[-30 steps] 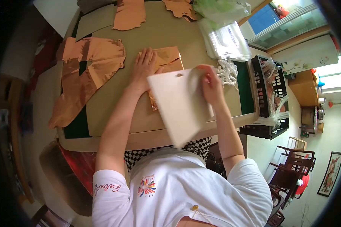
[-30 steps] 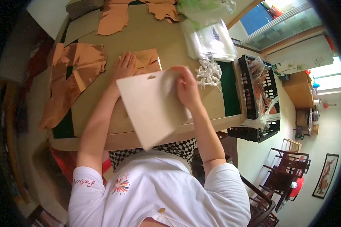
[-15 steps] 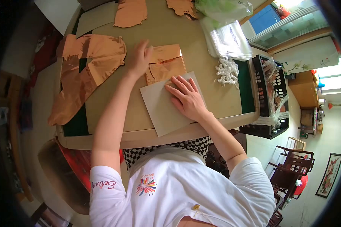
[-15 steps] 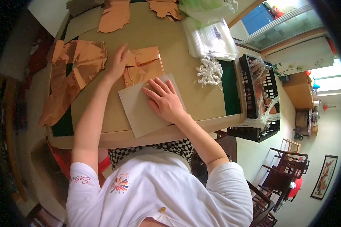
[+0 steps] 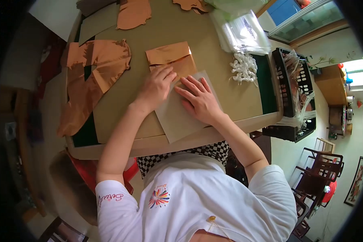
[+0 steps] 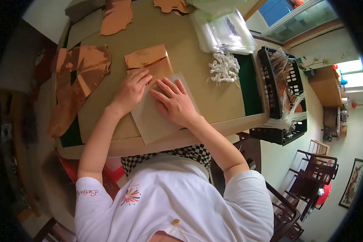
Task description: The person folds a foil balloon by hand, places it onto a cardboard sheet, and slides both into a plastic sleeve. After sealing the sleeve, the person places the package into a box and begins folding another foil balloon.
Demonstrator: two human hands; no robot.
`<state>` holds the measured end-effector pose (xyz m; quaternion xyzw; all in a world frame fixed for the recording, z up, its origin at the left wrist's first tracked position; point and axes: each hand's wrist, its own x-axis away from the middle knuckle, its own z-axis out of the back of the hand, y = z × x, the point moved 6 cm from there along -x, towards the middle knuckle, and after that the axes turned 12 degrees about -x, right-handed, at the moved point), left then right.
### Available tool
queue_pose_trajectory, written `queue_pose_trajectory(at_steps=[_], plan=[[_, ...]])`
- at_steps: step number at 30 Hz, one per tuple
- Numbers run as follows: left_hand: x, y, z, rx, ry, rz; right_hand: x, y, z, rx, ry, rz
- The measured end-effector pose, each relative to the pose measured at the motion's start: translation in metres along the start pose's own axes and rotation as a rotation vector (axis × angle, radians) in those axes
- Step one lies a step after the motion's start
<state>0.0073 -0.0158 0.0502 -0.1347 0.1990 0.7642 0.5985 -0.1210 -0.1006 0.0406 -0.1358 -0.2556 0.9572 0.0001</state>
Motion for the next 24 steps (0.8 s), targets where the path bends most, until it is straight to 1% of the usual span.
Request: queue_pose_trajectory(at_steps=[6,9,12,14,17,20,22,24], plan=[[0.008,0.003,-0.005,0.007,-0.006,0.045,0.004,-0.004,0.0,0.011,0.026,-0.022],[0.009,0.003,-0.006,-0.001,0.019,0.045,0.001,-0.006,0.005,-0.01,-0.022,-0.038],[0.01,0.004,-0.008,-0.006,0.026,0.03,-0.015,-0.009,0.014,-0.051,-0.017,-0.022],[0.011,0.002,-0.009,-0.002,0.026,0.036,-0.015,-0.004,0.002,-0.066,0.011,0.017],[0.009,-0.019,0.001,0.229,0.082,0.207,-0.016,-0.004,-0.003,-0.064,0.042,0.045],[0.0,-0.077,0.011,0.068,0.261,0.495,-0.013,-0.004,-0.004,-0.048,0.05,0.039],[-0.022,-0.102,0.004,-0.013,0.186,0.597,-0.015,-0.004,-0.004,-0.033,0.047,0.047],[-0.049,-0.118,-0.008,-0.031,-0.147,0.609,-0.015,-0.003,-0.005,-0.021,0.049,0.05]])
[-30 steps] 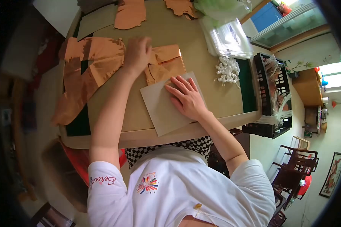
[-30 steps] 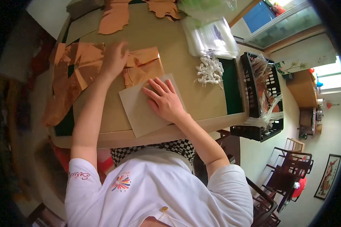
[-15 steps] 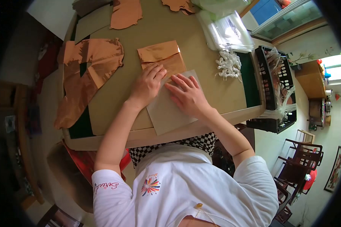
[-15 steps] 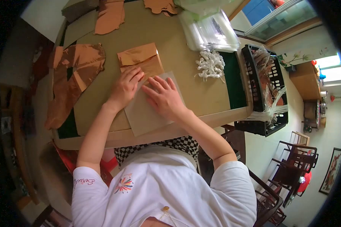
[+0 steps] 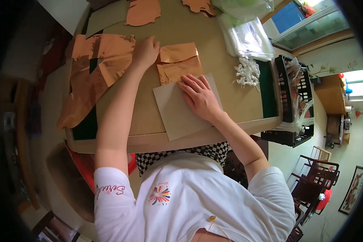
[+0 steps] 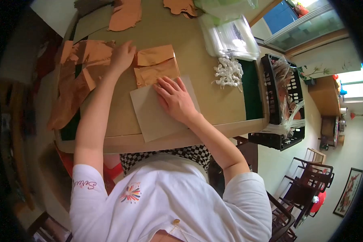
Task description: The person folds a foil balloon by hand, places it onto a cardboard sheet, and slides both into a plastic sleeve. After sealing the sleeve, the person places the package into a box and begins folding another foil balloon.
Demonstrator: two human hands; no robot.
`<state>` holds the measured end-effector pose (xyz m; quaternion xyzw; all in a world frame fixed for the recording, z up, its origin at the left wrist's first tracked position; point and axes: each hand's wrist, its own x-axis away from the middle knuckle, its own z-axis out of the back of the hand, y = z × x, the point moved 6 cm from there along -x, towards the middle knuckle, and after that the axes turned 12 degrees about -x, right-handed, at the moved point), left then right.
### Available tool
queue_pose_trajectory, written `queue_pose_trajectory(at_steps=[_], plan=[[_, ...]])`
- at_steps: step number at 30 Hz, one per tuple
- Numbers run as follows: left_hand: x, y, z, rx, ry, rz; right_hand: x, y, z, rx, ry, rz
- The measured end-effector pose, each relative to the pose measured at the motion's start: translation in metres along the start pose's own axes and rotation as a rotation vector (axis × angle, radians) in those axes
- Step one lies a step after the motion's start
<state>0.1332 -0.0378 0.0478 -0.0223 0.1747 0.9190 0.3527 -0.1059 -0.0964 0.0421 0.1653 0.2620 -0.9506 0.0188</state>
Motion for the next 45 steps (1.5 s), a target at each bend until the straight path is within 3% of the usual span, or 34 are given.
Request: queue_pose_trajectory(at_steps=[1,4,7,10,11,14,17,20,28,31,34,45], plan=[[-0.014,0.003,-0.006,-0.054,-0.154,-0.001,0.001,0.0,-0.001,0.0,0.001,-0.003],[-0.048,0.006,-0.028,-0.114,-0.292,-0.082,0.0,0.001,0.0,0.003,0.006,-0.005],[-0.058,0.005,-0.028,0.011,-0.384,-0.006,0.001,0.001,-0.001,-0.008,-0.001,-0.014],[-0.042,-0.006,-0.023,0.42,-0.334,0.226,0.002,0.001,0.0,-0.03,0.003,-0.018],[-0.033,-0.011,-0.025,0.623,-0.427,0.34,0.002,0.0,0.0,-0.031,0.009,-0.017],[-0.001,-0.016,-0.022,1.05,-0.476,0.392,0.001,0.0,0.0,-0.034,0.019,-0.011],[0.039,-0.008,-0.017,0.994,-0.646,0.289,0.002,0.001,0.0,-0.034,0.024,-0.01],[0.066,0.004,-0.015,0.823,-0.656,0.296,0.002,0.0,0.0,-0.031,0.029,-0.008],[0.071,0.009,-0.023,0.707,-0.514,0.289,0.002,0.004,-0.002,-0.088,0.01,-0.026],[0.072,0.008,-0.023,0.719,-0.499,0.302,0.006,-0.006,0.007,0.111,-0.001,-0.033],[0.074,0.005,-0.024,0.745,-0.461,0.301,0.016,-0.012,0.007,0.08,-0.07,-0.074],[0.047,-0.007,-0.027,0.749,-0.418,0.261,0.004,-0.002,-0.005,0.094,-0.002,-0.104]])
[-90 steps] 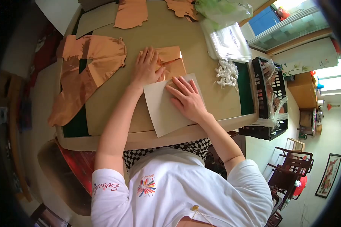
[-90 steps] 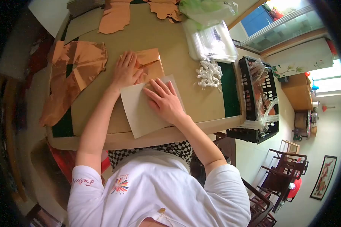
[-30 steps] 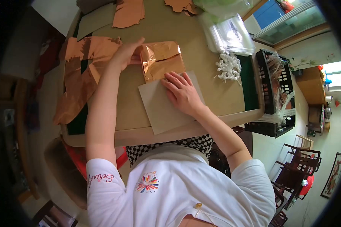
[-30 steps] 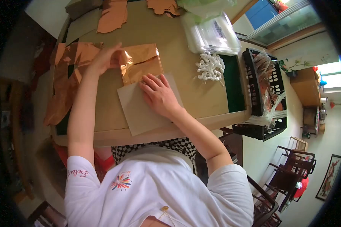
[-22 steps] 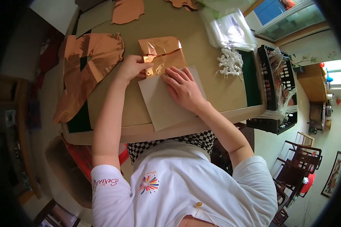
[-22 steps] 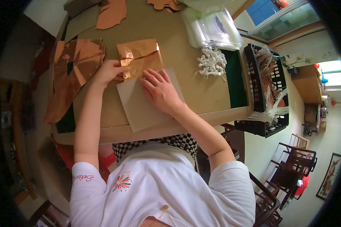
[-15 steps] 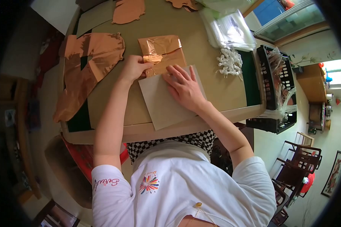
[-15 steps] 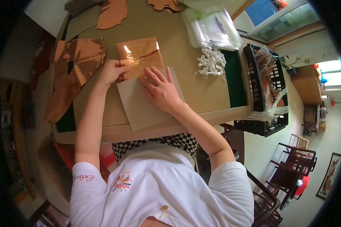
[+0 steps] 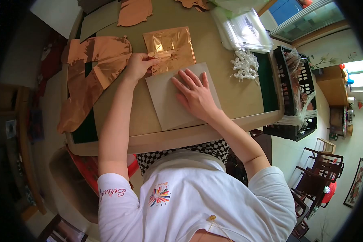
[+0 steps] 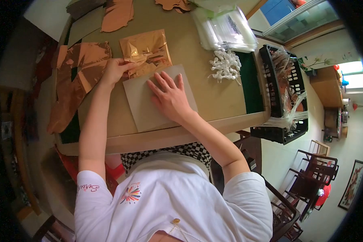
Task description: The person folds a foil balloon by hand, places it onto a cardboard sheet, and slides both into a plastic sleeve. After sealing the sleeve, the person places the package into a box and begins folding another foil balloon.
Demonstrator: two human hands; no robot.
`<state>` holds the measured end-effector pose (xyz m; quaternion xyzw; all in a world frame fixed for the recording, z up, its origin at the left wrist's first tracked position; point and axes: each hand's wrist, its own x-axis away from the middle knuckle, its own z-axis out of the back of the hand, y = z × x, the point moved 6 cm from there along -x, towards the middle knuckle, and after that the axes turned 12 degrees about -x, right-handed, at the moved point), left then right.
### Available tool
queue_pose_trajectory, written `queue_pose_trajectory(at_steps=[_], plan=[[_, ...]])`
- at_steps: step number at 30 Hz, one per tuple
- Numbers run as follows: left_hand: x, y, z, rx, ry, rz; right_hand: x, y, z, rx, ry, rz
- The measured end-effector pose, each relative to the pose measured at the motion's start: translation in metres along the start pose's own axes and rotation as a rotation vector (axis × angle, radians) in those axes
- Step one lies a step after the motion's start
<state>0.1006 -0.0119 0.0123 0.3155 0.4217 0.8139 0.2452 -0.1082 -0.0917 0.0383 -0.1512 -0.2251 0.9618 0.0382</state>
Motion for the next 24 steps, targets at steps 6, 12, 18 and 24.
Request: queue_pose_trajectory(at_steps=[6,12,18,24], plan=[[0.002,0.001,0.001,0.102,-0.002,-0.015,-0.002,0.001,-0.005,-0.006,0.019,-0.01],[0.004,0.002,0.003,0.09,0.017,-0.056,-0.003,0.002,-0.007,-0.005,0.039,-0.013],[0.002,-0.003,0.003,0.119,0.03,-0.135,-0.003,0.004,-0.011,-0.024,0.065,-0.025],[0.003,-0.006,0.003,0.075,0.049,-0.197,-0.003,0.004,-0.011,-0.026,0.076,-0.035]])
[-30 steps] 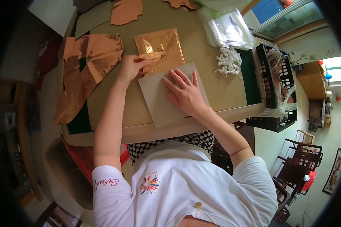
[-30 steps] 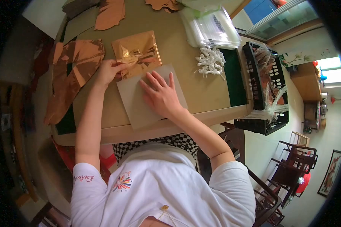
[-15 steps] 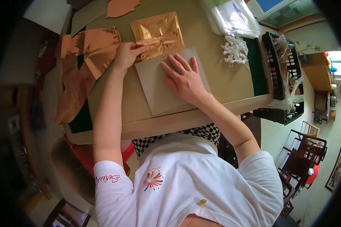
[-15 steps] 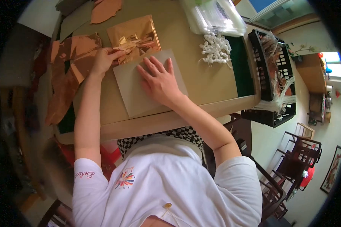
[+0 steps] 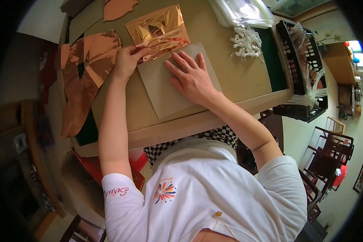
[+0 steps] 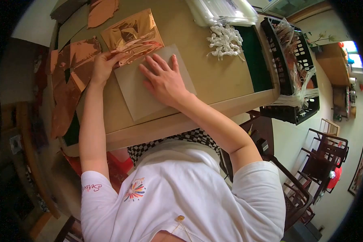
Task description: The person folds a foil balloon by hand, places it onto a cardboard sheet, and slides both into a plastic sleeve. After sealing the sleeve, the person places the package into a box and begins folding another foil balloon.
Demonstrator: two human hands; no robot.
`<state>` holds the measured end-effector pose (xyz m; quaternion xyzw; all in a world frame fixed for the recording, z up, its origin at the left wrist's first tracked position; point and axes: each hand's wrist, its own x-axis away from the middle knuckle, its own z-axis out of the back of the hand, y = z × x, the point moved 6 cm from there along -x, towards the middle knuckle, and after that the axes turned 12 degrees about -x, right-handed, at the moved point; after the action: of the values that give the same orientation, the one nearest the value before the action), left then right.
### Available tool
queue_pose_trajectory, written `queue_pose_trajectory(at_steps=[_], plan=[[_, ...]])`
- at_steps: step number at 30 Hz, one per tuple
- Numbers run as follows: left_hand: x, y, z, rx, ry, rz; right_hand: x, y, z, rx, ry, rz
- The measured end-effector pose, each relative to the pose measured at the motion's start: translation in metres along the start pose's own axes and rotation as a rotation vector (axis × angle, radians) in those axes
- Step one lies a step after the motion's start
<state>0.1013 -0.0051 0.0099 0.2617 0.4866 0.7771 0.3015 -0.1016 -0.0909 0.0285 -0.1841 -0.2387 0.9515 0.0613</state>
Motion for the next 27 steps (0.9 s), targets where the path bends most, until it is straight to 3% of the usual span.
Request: queue_pose_trajectory(at_steps=[7,11,12,15,18,22,24,26,27], plan=[[0.046,0.049,-0.002,-0.427,0.22,-0.361,0.0,0.001,-0.002,-0.006,0.008,-0.007],[0.067,0.06,-0.016,-0.635,0.256,-0.717,-0.002,0.004,-0.004,-0.036,-0.08,-0.086],[0.072,0.061,-0.02,-0.571,0.187,-0.586,-0.002,0.007,-0.006,-0.098,-0.119,-0.122],[0.076,0.048,-0.024,-0.755,0.21,-0.62,-0.003,0.007,-0.004,-0.073,-0.099,-0.097],[0.078,0.04,-0.026,-0.705,0.199,-0.571,0.001,0.007,-0.006,-0.03,-0.002,-0.016],[0.09,0.045,-0.032,-0.862,0.304,-0.598,0.011,0.011,0.004,0.028,0.015,0.114],[0.093,0.045,-0.034,-0.892,0.307,-0.597,0.021,0.059,0.021,-0.936,0.113,-0.276],[0.092,0.044,-0.034,-0.91,0.345,-0.618,0.014,0.085,0.041,-1.1,0.131,-0.4],[0.093,0.043,-0.034,-0.915,0.343,-0.604,0.0,0.086,0.065,-0.796,0.12,-0.327]])
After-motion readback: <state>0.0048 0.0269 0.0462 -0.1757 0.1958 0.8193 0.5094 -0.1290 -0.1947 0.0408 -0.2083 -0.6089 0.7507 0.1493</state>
